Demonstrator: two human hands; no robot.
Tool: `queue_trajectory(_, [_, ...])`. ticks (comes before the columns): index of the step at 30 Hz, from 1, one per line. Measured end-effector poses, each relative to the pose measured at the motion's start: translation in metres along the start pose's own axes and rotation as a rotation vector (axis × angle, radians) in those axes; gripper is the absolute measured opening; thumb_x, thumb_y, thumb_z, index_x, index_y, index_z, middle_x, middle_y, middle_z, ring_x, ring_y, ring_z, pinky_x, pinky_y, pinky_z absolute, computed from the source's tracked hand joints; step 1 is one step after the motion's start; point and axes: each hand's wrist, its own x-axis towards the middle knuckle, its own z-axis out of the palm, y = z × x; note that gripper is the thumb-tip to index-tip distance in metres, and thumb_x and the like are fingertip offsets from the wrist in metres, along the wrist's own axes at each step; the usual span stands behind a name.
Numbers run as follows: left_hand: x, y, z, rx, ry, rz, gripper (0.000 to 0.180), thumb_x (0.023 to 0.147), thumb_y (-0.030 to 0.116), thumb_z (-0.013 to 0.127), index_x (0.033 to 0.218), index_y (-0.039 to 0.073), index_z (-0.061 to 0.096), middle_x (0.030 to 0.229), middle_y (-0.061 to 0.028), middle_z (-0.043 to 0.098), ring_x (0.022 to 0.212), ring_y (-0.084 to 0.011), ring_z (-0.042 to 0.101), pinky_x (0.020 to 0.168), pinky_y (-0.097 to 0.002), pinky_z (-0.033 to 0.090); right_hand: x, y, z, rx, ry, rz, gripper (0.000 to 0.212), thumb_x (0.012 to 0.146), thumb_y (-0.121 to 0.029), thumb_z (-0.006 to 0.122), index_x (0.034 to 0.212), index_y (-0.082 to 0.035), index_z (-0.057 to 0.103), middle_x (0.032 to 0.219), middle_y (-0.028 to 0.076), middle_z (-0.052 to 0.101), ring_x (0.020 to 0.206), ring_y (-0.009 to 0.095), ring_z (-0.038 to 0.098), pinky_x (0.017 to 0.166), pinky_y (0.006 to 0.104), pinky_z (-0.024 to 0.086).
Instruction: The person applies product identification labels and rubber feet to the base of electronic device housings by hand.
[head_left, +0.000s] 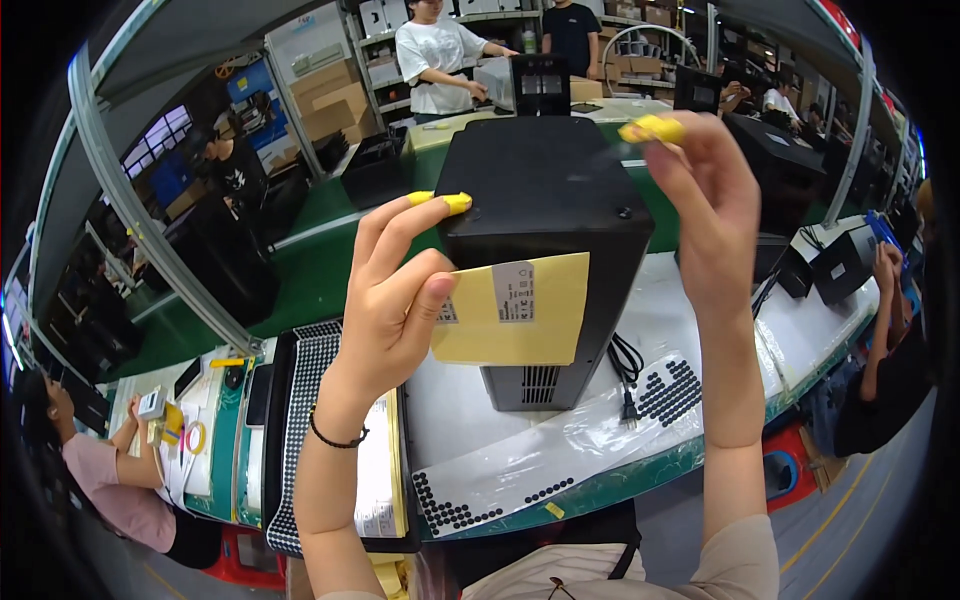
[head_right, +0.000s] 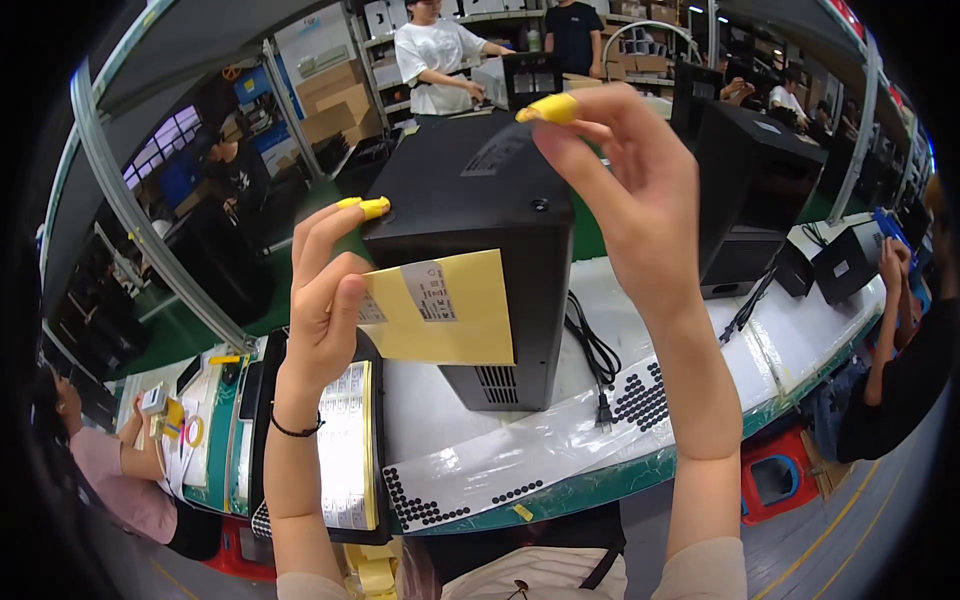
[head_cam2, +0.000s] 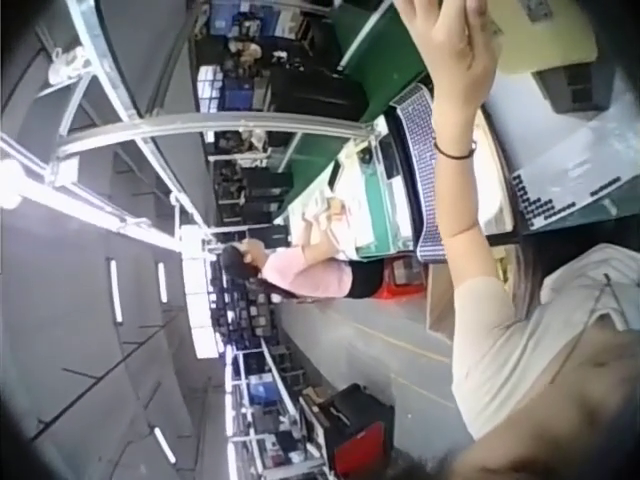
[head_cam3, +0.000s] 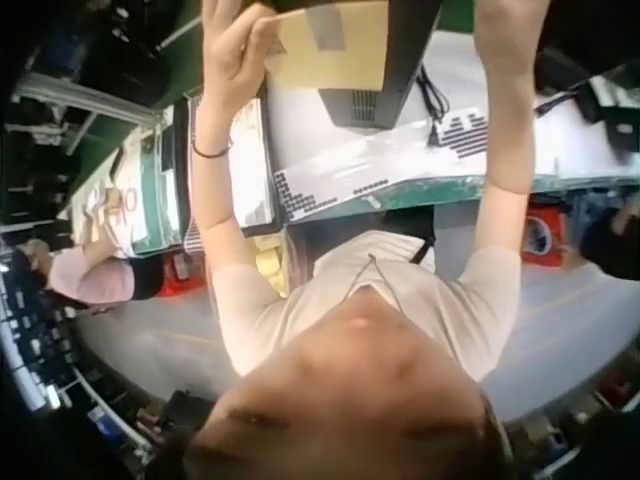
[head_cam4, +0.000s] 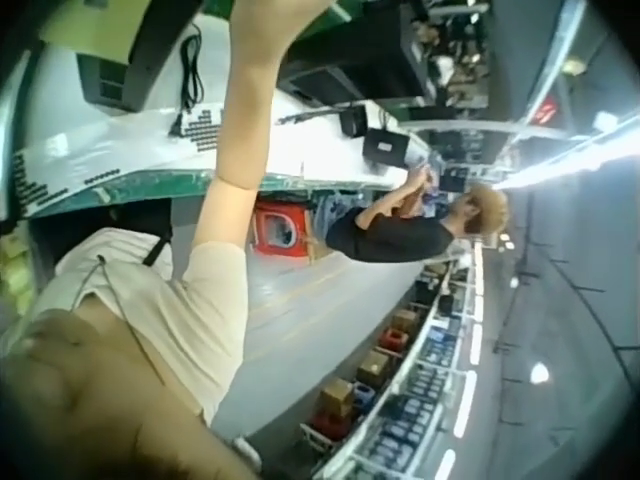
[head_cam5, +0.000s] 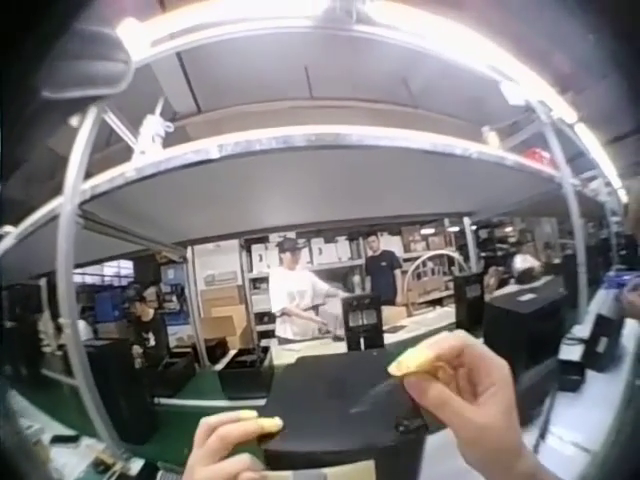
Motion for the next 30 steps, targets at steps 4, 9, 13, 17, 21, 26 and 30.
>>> queue_trajectory(4, [-0.001,-0.003,0.01,0.061,0.105,0.075,0.031,0.093,0.023,0.057,0.071,0.001,0.058,0.124,-0.0141,0.058,0.114,-0.0334,0.048,0.096,-0.0424,0.039,0.028,0.023,-0.006,-0.148,-0.132,0.114,0.012,0.093,-0.012,0.061,0.102,-0.005,0.06,0.092,0.0,0.063,0.087,0.005,0.057,0.083,0.0187,0.044])
queue_trajectory(9, [-0.007,-0.005,0.021,0.078,0.177,0.089,0.03,0.092,0.022,0.058,0.07,0.001,0.059,0.123,-0.0147,0.059,0.11,-0.0334,0.049,0.093,-0.0415,0.041,0.043,0.038,0.004,-0.048,-0.253,0.267,0.014,0.093,-0.015,0.062,0.101,-0.004,0.06,0.093,-0.001,0.063,0.089,0.005,0.057,0.084,0.0199,0.045])
queue_trajectory(13, [-0.006,-0.006,0.015,-0.008,0.119,0.047,0.028,0.091,0.021,0.058,0.072,0.001,0.06,0.123,-0.0158,0.058,0.107,-0.0331,0.05,0.089,-0.0405,0.042,0.046,0.043,0.009,-0.002,-0.26,0.322,0.023,0.093,-0.014,0.063,0.112,-0.002,0.059,0.096,0.0,0.062,0.09,0.005,0.057,0.085,0.0208,0.045])
queue_trajectory(17, [-0.003,-0.004,0.018,-0.152,0.11,0.063,0.028,0.09,0.023,0.06,0.072,0.001,0.06,0.124,-0.0171,0.056,0.096,-0.0307,0.05,0.083,-0.0383,0.042,0.046,0.044,0.009,-0.007,-0.27,0.354,0.035,0.092,-0.012,0.063,0.125,-0.002,0.054,0.096,0.0,0.06,0.089,0.006,0.057,0.084,0.0215,0.045])
queue_trajectory(21, [-0.01,0.006,0.014,-0.158,0.126,0.108,0.03,0.089,0.027,0.061,0.07,0.004,0.06,0.122,-0.0173,0.052,0.087,-0.0282,0.047,0.077,-0.0377,0.038,0.039,0.026,0.014,-0.022,-0.315,0.342,0.042,0.093,-0.008,0.061,0.132,-0.002,0.048,0.091,0.0,0.057,0.088,0.006,0.056,0.079,0.0216,0.046])
queue_trajectory(26, [-0.034,0.036,0.015,-0.051,0.263,0.22,0.041,0.09,0.043,0.057,0.061,0.013,0.057,0.115,-0.0139,0.054,0.084,-0.027,0.044,0.073,-0.0363,0.036,0.024,-0.005,0.023,-0.116,-0.265,0.221,0.037,0.09,-0.009,0.064,0.123,-0.002,0.049,0.083,-0.002,0.055,0.075,0.003,0.05,0.068,0.0188,0.042])
queue_trajectory(30, [-0.054,0.065,0.015,-0.003,0.311,0.252,0.042,0.094,0.048,0.052,0.059,0.026,0.056,0.107,-0.0034,0.045,0.085,-0.0241,0.04,0.072,-0.0328,0.036,0.007,-0.034,0.028,-0.155,-0.284,0.187,0.04,0.088,-0.005,0.064,0.125,-0.002,0.049,0.086,0.0,0.053,0.079,0.006,0.051,0.076,0.0193,0.042])
